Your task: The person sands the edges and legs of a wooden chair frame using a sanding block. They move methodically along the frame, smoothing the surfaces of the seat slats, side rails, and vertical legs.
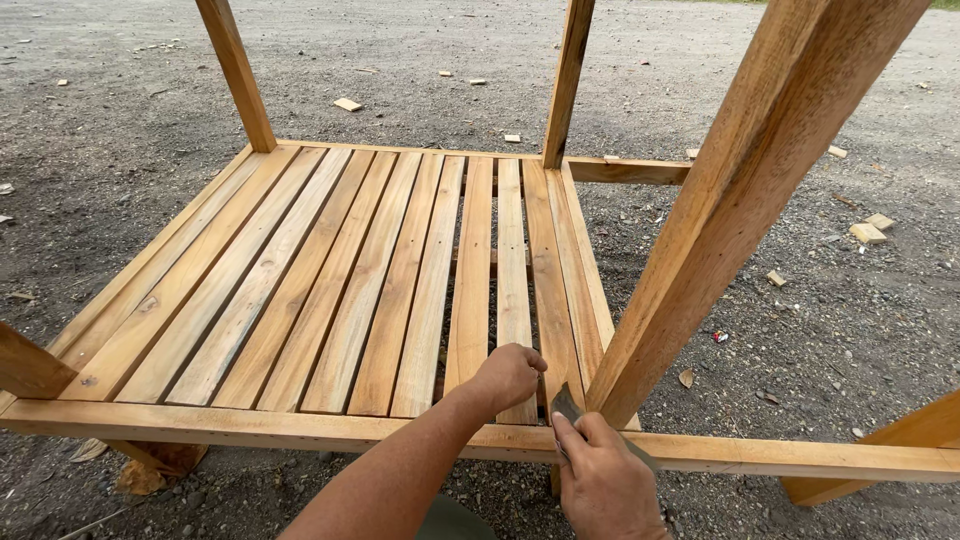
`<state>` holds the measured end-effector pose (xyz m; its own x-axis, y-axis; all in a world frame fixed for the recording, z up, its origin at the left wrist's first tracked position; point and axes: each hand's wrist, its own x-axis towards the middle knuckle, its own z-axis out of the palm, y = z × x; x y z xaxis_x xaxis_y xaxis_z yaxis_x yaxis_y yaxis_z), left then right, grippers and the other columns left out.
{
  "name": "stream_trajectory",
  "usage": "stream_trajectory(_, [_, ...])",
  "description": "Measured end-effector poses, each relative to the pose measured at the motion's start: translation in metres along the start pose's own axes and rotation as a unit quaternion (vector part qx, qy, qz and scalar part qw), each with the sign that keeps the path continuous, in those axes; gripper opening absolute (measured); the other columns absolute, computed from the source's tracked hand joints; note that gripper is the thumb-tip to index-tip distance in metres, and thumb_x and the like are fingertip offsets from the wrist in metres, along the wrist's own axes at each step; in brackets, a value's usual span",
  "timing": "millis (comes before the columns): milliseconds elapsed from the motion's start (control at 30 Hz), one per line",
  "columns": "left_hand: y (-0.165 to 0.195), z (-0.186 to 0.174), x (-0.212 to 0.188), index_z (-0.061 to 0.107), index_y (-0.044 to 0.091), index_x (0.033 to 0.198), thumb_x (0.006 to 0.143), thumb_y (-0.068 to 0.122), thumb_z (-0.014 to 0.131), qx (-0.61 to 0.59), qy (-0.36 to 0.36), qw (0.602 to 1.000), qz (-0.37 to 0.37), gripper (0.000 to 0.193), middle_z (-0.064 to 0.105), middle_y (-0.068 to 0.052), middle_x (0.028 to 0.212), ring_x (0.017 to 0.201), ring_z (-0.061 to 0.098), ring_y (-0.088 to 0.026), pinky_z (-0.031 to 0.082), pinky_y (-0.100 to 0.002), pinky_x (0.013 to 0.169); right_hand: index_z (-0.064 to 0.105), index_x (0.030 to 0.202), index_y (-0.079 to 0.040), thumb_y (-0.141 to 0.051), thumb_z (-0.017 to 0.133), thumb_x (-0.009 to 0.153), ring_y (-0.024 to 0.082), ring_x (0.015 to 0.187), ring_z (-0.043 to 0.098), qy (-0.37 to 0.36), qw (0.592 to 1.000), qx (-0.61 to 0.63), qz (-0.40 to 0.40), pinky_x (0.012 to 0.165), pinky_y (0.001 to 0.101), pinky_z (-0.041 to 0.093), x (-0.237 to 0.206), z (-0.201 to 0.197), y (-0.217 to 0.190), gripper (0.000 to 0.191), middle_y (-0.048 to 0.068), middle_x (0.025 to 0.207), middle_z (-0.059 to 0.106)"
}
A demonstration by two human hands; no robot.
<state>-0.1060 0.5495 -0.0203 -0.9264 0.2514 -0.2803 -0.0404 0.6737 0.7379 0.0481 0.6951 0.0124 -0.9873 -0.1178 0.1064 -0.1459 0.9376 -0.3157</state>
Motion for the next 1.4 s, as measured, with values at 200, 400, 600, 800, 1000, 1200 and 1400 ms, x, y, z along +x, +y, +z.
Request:
stream_trajectory(200, [-0.015,-0.019,0.0,0.073,0.01,0.124,0.099,0.008,0.054,-0.069,0.06,0.995,-0.031,0.031,0.074,-0.018,0.121,0.112,0.073,-0.027,0.056,-0.036,0.099,0.065,0.122,0.0,-0.021,0.065,0.084,0.035,0.126,0.053,0.019,0.982,-0.145,-0.119,0.105,0.0467,0.041,0.064,0.039,-0.017,0.043,0.014,0.132,0.058])
stream_trajectory(400, [-0.03,-0.018,0.009,0.074,0.011,0.123,0.091,-0.004,0.053,-0.037,0.041,0.998,-0.031,0.042,0.073,-0.019,0.123,0.115,0.07,-0.029,0.055,-0.037,0.1,0.059,0.134,-0.007,-0.012,0.065,0.079,0.023,0.131,0.051,-0.174,0.961,-0.179,-0.117,0.119,0.0351,0.033,0.059,0.036,0.002,0.055,0.004,0.133,0.06])
stream_trajectory(600, [-0.009,-0.006,0.013,0.074,0.012,0.124,0.092,-0.002,0.055,0.021,0.024,0.999,0.001,0.04,0.072,-0.016,0.124,0.115,0.07,-0.03,0.056,-0.039,0.101,0.069,0.12,-0.01,-0.018,0.053,0.1,0.024,0.121,0.064,-0.292,0.953,-0.078,0.021,0.109,0.0375,0.051,0.06,0.01,0.007,0.026,0.006,0.123,0.068])
stream_trajectory(800, [0.007,-0.003,0.001,0.068,0.01,0.127,0.09,0.002,0.067,0.004,0.027,0.999,-0.023,0.038,0.065,-0.014,0.134,0.118,0.069,-0.028,0.058,-0.037,0.102,0.07,0.11,-0.007,-0.014,0.063,0.089,0.032,0.121,0.056,-0.069,0.939,-0.308,-0.136,0.116,0.0515,0.035,0.08,0.039,-0.019,0.023,0.013,0.117,0.063])
stream_trajectory(1000, [-0.013,-0.014,-0.001,0.074,0.011,0.123,0.089,-0.005,0.055,0.042,0.095,0.994,0.018,0.042,0.052,-0.013,0.142,0.128,0.059,-0.034,0.049,-0.04,0.111,0.072,0.11,-0.013,-0.014,0.067,0.085,0.029,0.121,0.058,-0.162,0.95,-0.232,-0.133,0.104,0.0419,0.046,0.055,0.027,-0.029,0.026,0.011,0.116,0.063])
stream_trajectory(1200, [-0.019,-0.018,0.003,0.069,0.01,0.121,0.089,0.0,0.06,-0.017,0.113,0.993,0.001,0.035,0.058,-0.016,0.138,0.124,0.061,-0.034,0.051,-0.042,0.106,0.061,0.133,-0.014,-0.01,0.051,0.103,0.03,0.101,0.071,-0.122,0.986,-0.116,-0.002,0.094,0.043,0.057,0.067,-0.01,-0.035,0.033,0.014,0.109,0.072])
stream_trajectory(1400, [-0.024,-0.032,-0.013,0.062,0.01,0.121,0.088,0.011,0.073,-0.088,0.19,0.978,-0.006,0.034,0.061,-0.014,0.134,0.122,0.062,-0.029,0.052,-0.04,0.105,0.059,0.141,-0.012,-0.011,0.059,0.085,0.029,0.119,0.065,0.22,0.917,-0.08,-0.322,0.113,0.0496,0.04,0.081,0.01,-0.021,0.056,0.015,0.131,0.067])
